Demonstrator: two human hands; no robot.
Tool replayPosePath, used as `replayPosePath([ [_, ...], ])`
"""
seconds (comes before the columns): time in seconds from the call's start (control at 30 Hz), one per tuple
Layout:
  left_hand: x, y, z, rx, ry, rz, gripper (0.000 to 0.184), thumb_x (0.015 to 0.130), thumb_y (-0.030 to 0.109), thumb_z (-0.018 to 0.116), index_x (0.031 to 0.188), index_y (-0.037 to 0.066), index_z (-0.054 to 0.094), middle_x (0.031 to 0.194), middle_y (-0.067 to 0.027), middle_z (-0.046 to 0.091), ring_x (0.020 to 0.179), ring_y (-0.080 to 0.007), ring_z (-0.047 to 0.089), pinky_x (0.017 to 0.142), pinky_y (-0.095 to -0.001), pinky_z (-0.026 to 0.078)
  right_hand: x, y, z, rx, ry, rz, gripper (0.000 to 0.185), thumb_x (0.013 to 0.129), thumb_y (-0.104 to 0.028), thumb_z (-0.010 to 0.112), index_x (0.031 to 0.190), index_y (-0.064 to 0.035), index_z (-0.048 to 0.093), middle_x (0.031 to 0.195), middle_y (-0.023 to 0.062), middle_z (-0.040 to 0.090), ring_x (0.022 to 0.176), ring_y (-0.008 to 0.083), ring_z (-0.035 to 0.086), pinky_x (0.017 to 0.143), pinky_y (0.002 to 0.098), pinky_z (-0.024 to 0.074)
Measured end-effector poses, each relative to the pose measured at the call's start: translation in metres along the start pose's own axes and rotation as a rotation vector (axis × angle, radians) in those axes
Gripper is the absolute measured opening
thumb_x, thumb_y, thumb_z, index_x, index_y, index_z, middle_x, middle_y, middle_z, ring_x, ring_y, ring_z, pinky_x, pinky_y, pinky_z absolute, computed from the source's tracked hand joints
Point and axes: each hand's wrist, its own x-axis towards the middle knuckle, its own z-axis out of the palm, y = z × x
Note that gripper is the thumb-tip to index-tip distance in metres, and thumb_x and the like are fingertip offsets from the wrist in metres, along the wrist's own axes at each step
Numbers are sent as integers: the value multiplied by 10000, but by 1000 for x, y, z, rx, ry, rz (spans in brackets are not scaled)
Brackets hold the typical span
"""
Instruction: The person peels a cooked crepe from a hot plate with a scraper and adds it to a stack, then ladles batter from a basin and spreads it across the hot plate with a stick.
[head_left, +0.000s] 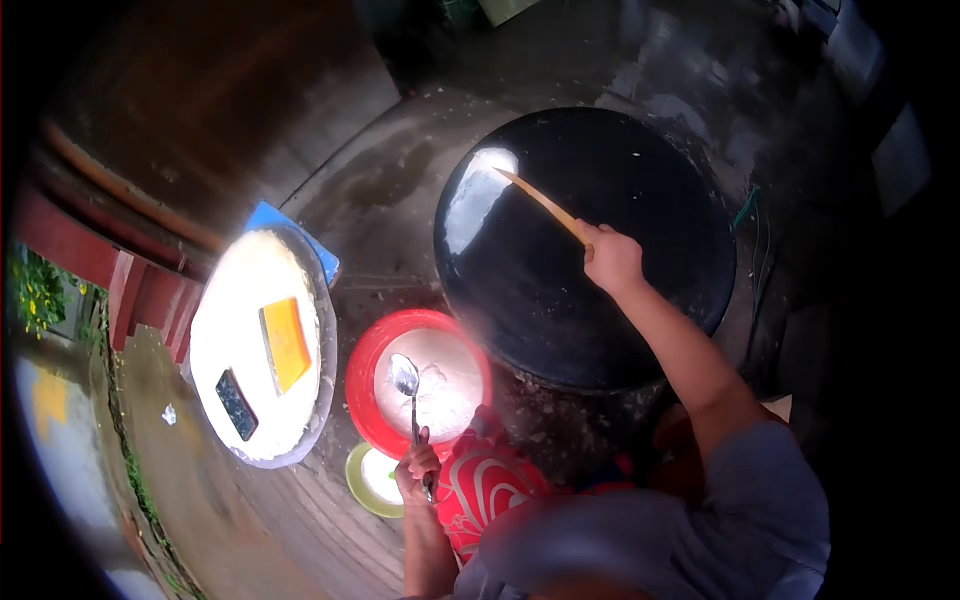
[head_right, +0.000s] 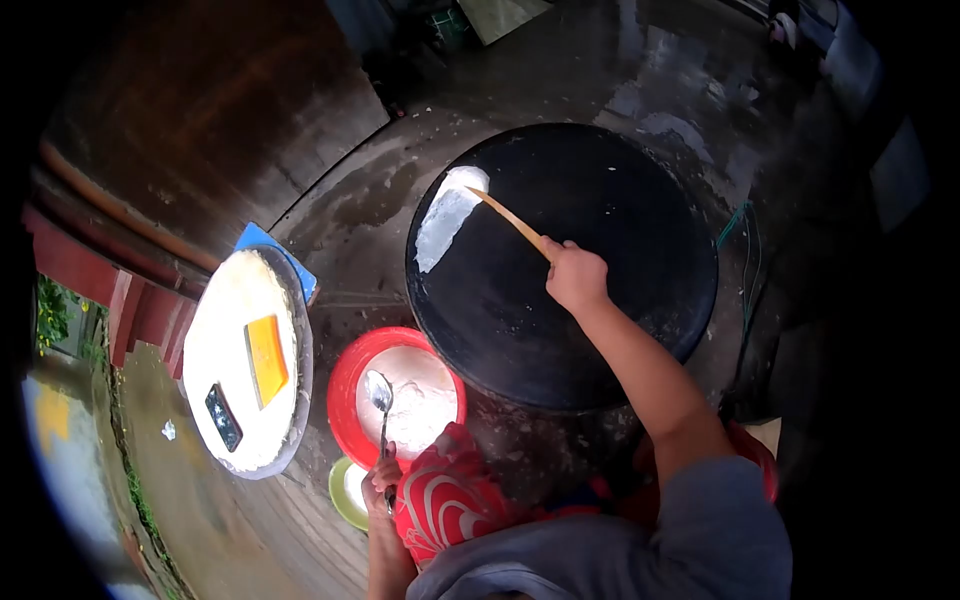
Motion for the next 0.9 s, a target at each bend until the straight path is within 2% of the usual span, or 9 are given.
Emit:
replayPosePath([
  [0.1,3,3,-3,-11,-7,-23,383,894,55,345,1211,-153,397,701,-54,445,534,-128,409,469,-248,380,-25,-32,9,226,-25,-41,457,697,-126,586,1153,-157,579,932,83,600,837,264,605,704,361,506],
  [0.17,3,2,-4,12,15,16,382,903,64,344,1213,-153,396,707,-54,444,531,-132,404,470,-254,377,-22,-42,2,1,-87,-188,478,676,-105,607,1152,-139,575,887,83,590,810,256,607,675,359,506],
  [0.27,2,9,-10,18,7,-8,386,897,64,351,1211,-154,397,711,-54,443,532,-134,401,475,-259,379,23,-4,4,-213,20,-79,489,691,-79,596,1174,-146,554,861,73,582,749,254,602,627,345,501],
  [0.4,3,12,-8,31,1,0,395,891,55,344,1224,-154,382,709,-55,435,533,-138,396,473,-256,370,-8,-21,9,235,-64,155,427,721,-124,550,1147,-135,576,951,84,610,884,268,607,769,362,492],
  [0.5,2,6,-6,51,29,61,395,891,51,337,1226,-154,379,711,-56,429,535,-138,394,473,-256,362,-15,-15,3,-20,-65,-109,480,692,-103,592,1168,-156,556,885,78,582,787,263,608,672,375,502],
  [0.57,-1,8,-8,24,24,41,389,894,52,334,1220,-154,384,711,-54,423,542,-139,389,477,-258,358,19,23,5,-190,43,-7,510,694,-76,583,1196,-157,542,865,91,581,744,260,606,628,370,498],
  [0.73,5,21,-15,65,12,24,377,905,52,315,1214,-150,391,701,-49,408,552,-140,380,476,-251,358,5,-23,-3,187,-42,159,481,716,-159,580,1195,-178,540,926,82,609,896,268,605,771,356,493],
  [0.83,4,10,-6,74,61,40,373,912,61,310,1209,-145,400,697,-46,405,551,-137,379,471,-246,349,19,-24,11,-144,-29,-105,482,699,-122,593,1178,-105,541,927,93,589,780,266,615,659,359,505],
  [0.9,2,8,-3,55,53,31,374,914,65,309,1209,-145,401,696,-47,409,547,-132,376,470,-246,350,47,16,9,-288,72,13,446,717,-93,567,1162,-79,541,894,101,592,748,255,612,587,353,501],
])
